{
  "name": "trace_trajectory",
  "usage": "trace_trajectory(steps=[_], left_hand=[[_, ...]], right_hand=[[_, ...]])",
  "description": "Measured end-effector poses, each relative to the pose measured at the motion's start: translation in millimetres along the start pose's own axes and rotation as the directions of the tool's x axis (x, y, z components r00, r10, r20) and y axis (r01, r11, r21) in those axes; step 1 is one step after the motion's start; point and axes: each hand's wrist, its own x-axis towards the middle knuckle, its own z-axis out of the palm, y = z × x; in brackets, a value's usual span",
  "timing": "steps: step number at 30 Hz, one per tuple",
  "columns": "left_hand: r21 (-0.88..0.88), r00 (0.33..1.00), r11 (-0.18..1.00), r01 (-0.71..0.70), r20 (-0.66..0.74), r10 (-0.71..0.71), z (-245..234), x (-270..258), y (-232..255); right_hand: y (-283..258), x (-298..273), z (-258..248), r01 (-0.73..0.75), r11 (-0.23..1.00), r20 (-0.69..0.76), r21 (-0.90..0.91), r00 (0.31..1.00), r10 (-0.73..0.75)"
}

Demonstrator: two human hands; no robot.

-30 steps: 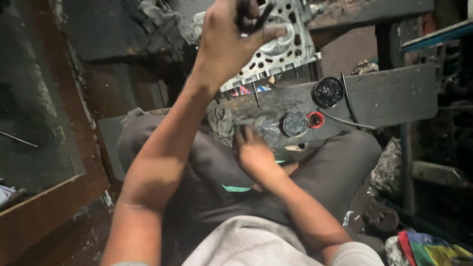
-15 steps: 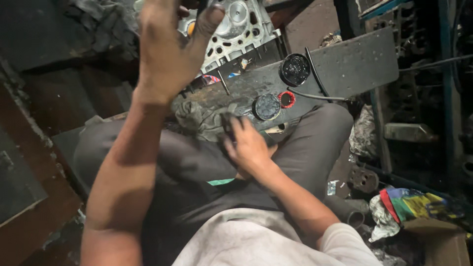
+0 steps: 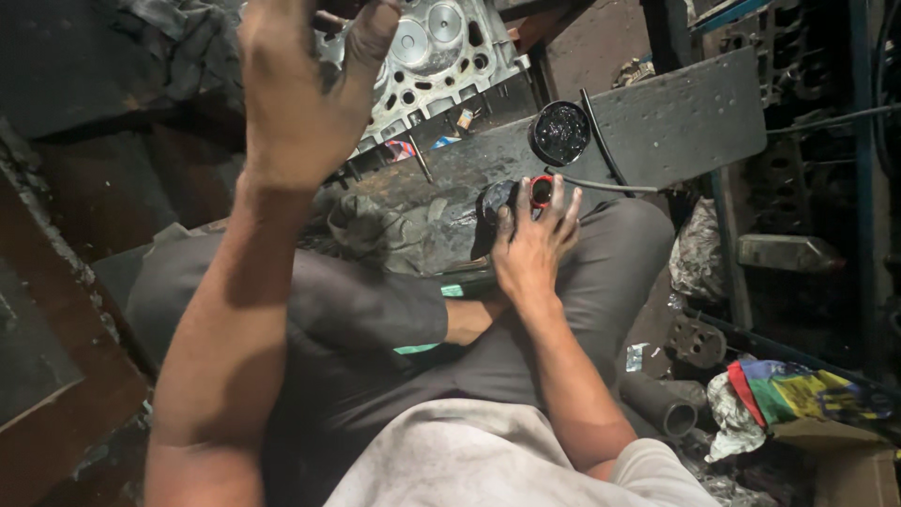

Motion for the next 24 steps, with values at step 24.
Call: trace_trajectory(steps=[24], left_hand=[[-0.141, 0.996, 0.988, 0.064, 0.078, -0.053, 6.4, 0.9, -11.4]], right_hand=[[-1.2, 3.6, -39.5, -0.488, -0.503, 0.36, 0.713, 0.871, -0.335]])
